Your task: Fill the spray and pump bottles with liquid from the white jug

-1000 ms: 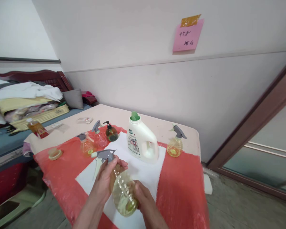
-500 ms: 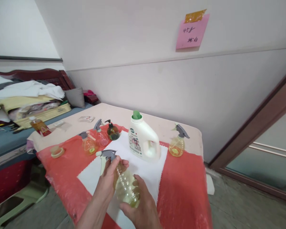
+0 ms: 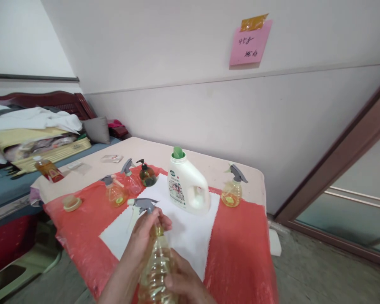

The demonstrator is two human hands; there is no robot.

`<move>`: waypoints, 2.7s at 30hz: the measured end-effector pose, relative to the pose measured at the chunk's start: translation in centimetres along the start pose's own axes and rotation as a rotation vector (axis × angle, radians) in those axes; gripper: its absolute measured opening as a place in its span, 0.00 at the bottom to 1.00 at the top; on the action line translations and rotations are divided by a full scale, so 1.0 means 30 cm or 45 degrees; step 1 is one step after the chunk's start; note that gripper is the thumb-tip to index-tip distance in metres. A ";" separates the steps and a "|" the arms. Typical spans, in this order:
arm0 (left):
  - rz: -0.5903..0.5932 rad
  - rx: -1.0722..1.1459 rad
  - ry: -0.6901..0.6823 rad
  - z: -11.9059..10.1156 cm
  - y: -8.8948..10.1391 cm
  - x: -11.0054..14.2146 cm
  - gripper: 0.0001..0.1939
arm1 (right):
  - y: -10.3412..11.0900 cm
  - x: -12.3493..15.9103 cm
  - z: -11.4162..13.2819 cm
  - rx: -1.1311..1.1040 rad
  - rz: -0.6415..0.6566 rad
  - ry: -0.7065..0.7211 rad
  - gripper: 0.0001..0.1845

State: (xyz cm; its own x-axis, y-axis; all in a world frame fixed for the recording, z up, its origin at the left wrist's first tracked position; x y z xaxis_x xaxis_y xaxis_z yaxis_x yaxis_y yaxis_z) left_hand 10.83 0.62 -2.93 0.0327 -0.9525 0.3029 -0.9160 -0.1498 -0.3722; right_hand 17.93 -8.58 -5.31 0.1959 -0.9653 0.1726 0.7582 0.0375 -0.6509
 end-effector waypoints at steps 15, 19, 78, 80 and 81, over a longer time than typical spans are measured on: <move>-0.812 0.622 -0.185 -0.195 0.345 -0.139 0.10 | 0.215 -0.045 -0.031 0.919 -0.771 0.275 0.41; -0.608 0.297 -0.152 -0.177 0.286 -0.143 0.14 | 0.216 -0.056 -0.037 1.011 -0.859 0.442 0.42; -0.411 -1.235 -0.754 -0.154 0.198 -0.194 0.07 | 0.261 0.126 0.566 2.162 -1.194 1.189 0.42; -0.323 -0.938 -0.737 -0.175 0.179 -0.165 0.07 | 0.246 0.131 0.565 2.178 -1.185 1.202 0.43; -0.221 -0.815 -0.685 -0.176 0.164 -0.148 0.08 | 0.236 0.135 0.566 2.184 -1.181 1.203 0.45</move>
State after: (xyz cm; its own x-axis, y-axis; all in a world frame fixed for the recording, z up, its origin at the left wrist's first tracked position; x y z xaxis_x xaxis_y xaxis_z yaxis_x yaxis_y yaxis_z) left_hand 4.07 5.51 -1.46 0.2309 -0.9504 -0.2082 -0.9246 -0.2810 0.2574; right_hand 34.64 -7.84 3.34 -0.3315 -0.6257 -0.7061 0.2005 -0.7780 0.5954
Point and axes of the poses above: each hand's wrist, its own x-axis away from the middle knuckle, its own y-axis out of the back of the hand, z = x × y, the point moved 6 cm from there along -x, towards the middle knuckle, and after that the axes turned 13 degrees about -z, right-handed, at the moved point
